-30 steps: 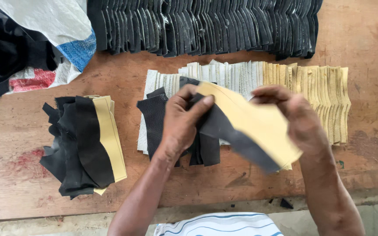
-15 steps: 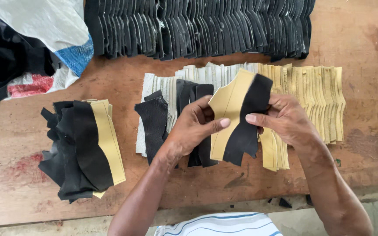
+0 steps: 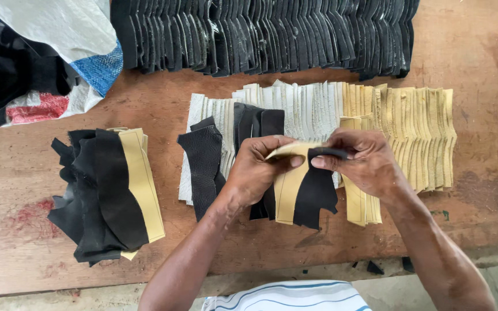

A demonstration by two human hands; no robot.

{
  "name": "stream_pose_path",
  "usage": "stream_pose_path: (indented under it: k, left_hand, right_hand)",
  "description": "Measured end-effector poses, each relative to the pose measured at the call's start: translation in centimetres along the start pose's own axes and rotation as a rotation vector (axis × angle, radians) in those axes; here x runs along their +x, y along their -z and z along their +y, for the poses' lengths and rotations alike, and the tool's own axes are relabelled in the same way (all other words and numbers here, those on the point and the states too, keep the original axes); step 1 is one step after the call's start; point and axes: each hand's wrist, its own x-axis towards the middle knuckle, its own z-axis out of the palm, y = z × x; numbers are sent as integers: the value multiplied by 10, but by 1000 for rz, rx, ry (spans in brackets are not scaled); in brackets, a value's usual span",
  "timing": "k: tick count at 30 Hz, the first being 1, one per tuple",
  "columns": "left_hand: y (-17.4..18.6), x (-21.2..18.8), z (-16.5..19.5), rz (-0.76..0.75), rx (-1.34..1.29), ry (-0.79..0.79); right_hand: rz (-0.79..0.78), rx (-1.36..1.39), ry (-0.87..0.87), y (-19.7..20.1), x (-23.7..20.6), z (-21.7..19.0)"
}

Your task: The person repeatedly picks a black rubber piece and a beige cardboard template, aligns them edge-to-edge, and places the paired set aside. The process is repeated multiple times on a wooden workbench with stacks of parts and templates.

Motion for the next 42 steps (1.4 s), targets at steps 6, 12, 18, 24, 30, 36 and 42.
stream_pose_path:
  k: [6, 12, 18, 24, 30, 36, 42]
  left_hand:
    - [0, 3, -11, 3, -314, -53]
    - [1, 4, 5, 33, -344, 50]
    - [5, -2, 17, -90, 71, -56]
    - [-3, 1, 8, 25, -38, -27]
    - [-10, -3, 5, 131, -82, -77]
    - [-10, -1, 9, 87, -4, -114]
    - [-5, 1, 8, 80, -68, -19]
  right_hand:
    - [80, 244, 132, -11, -3, 18]
    - [111, 67, 84, -10, 0, 5]
    - [-77, 81, -174, 1, 0, -10]
    - [-24, 288, -35, -4, 2, 10]
    - [95, 528, 60, -15, 4, 25]
    - [85, 418, -9, -11, -1, 13]
    - [88, 280, -73, -10, -1, 0]
